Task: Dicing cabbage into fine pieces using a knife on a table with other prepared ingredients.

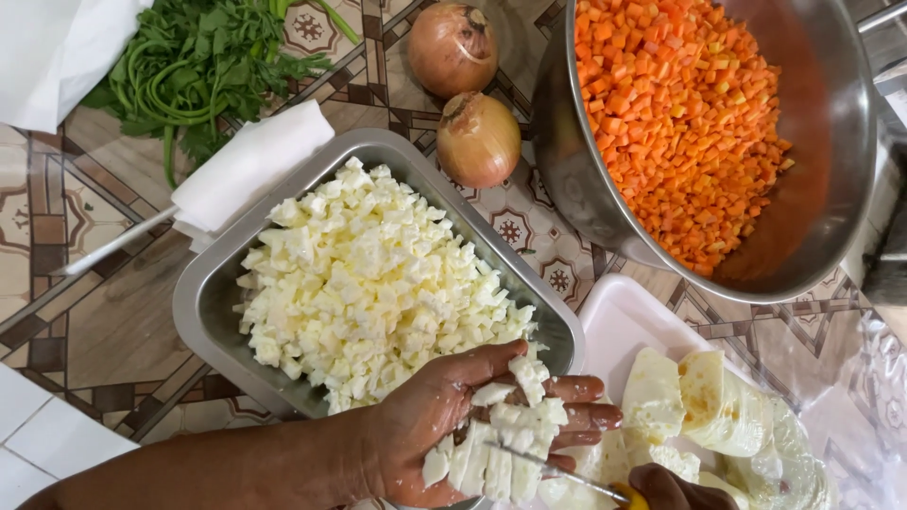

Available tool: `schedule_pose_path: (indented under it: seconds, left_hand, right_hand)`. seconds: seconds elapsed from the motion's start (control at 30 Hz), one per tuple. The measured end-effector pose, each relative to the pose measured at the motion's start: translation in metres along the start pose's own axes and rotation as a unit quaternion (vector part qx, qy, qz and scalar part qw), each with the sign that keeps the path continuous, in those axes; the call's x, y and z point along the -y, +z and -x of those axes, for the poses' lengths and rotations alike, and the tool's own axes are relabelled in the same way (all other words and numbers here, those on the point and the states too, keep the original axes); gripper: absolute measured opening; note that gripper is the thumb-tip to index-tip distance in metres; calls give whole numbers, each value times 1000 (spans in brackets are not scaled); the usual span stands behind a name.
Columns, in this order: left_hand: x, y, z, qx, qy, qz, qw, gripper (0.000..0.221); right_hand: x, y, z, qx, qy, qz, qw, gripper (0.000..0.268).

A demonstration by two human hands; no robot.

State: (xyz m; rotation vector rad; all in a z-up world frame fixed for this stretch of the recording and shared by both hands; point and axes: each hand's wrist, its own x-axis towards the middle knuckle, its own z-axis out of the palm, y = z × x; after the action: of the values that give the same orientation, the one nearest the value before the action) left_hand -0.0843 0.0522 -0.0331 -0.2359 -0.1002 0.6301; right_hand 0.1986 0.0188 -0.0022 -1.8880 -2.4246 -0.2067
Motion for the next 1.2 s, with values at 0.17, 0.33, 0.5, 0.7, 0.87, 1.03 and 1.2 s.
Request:
schedule_pose_path:
  seconds: [0.17,0.33,0.5,0.7,0.87,1.03,1.2]
  left_hand:
    - [0,7,0,-18,-1,6,1000,70]
    - [5,17,6,-39,-33,-12,999,74]
    - [1,15,5,-2,28,-18,999,72]
    - [0,4,5,28,23,-3,999,69]
    - [1,0,3,24,16,39,999,62]
    - [0,3,4,-9,-12,27,1000,67]
    - [3,1,2,-3,-2,40,999,66]
  right_hand:
    - [-24,8,3,74,-15,45,996,45]
    - [-33,19,-9,106,-152,57,981,50]
    - [-29,20,-16,268,0,25,963,32]
    - [-34,15,-6,260,81,76,959,28]
    - [-3,-13,-13,131,-3,14,991,46]
    - [-11,-8,-20,57,-211,-70,973,44]
    - [-10,-10,-21,83,-212,-43,973,39]
